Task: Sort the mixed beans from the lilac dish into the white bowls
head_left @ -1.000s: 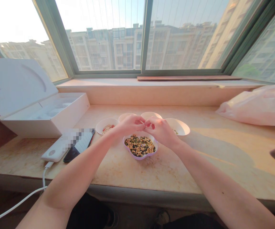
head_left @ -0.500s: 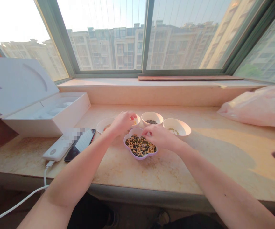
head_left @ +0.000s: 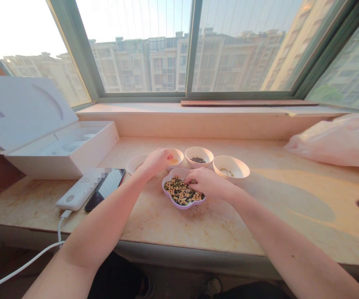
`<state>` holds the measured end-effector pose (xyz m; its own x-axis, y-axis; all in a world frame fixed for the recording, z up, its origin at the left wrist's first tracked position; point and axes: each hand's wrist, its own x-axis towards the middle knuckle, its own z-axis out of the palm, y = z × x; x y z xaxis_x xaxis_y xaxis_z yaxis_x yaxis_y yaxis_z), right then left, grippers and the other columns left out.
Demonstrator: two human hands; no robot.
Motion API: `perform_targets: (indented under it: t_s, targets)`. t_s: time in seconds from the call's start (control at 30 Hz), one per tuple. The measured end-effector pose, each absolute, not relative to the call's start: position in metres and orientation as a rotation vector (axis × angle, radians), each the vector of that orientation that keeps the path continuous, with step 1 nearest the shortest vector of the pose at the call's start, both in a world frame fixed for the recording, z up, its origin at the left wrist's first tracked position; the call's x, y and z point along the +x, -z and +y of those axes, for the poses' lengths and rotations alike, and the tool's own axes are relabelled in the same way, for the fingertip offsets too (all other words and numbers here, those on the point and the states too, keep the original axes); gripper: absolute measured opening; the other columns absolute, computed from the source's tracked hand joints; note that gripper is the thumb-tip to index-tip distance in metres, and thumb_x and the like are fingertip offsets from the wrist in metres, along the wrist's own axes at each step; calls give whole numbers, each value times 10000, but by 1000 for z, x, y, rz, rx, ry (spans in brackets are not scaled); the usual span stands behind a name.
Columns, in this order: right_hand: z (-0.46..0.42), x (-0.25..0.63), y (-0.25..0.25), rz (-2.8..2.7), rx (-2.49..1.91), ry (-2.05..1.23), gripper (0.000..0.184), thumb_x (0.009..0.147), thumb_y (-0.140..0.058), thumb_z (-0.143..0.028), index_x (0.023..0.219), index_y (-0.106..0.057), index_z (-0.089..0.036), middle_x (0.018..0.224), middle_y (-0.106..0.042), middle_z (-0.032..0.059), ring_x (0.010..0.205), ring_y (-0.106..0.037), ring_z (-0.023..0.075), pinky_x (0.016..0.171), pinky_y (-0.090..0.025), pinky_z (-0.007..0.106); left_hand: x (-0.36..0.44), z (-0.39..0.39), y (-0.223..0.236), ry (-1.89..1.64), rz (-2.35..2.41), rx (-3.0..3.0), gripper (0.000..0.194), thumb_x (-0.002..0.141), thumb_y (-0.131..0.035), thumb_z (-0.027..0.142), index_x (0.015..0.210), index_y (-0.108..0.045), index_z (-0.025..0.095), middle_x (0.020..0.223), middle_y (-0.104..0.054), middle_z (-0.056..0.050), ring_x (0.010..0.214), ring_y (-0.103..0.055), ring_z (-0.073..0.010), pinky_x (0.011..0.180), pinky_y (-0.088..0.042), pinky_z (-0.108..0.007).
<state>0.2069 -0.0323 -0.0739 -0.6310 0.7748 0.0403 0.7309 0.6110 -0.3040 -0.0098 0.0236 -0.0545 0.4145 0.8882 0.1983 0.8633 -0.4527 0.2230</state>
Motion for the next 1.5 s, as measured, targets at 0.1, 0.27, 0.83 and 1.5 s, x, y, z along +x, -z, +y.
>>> perform_targets:
  t_s: [0.1, 0.27, 0.83, 1.5]
  targets:
    - [-34, 207, 73, -2647, -1261, -398, 323, 829, -573, -82, 915, -837, -247, 919, -808, 37, 830, -724, 207, 759, -513, 309, -10, 24, 54, -447, 1601, 2573, 259, 858, -557, 103, 1005, -762, 157, 792, -687, -71, 679, -568, -177, 607, -338, -275]
    - [-34, 208, 73, -2588, -1281, -422, 307, 814, -603, -68, 903, -833, -250, 960, -809, 38, 883, -730, 210, 819, -528, 319, -11, 25, 55, -449, 1593, 2566, 227, 851, -577, 108, 982, -756, 158, 792, -674, -64, 653, -529, -166, 597, -316, -278]
    - [-36, 210, 65, -2615, -1269, -252, 356, 806, -539, -35, 908, -825, -221, 1019, -794, 68, 944, -711, 232, 839, -516, 330, -11, 27, 57, -430, 1566, 2555, 279, 892, -523, 132, 1044, -756, 156, 796, -695, -81, 653, -533, -169, 613, -340, -269]
    - [-41, 199, 65, -2643, -1297, -386, 277, 799, -582, -78, 890, -788, -240, 849, -774, 27, 776, -681, 194, 638, -424, 283, -5, 21, 51, -471, 1507, 2545, 220, 899, -610, 311, 965, -760, 164, 776, -709, -89, 692, -603, -190, 642, -400, -276]
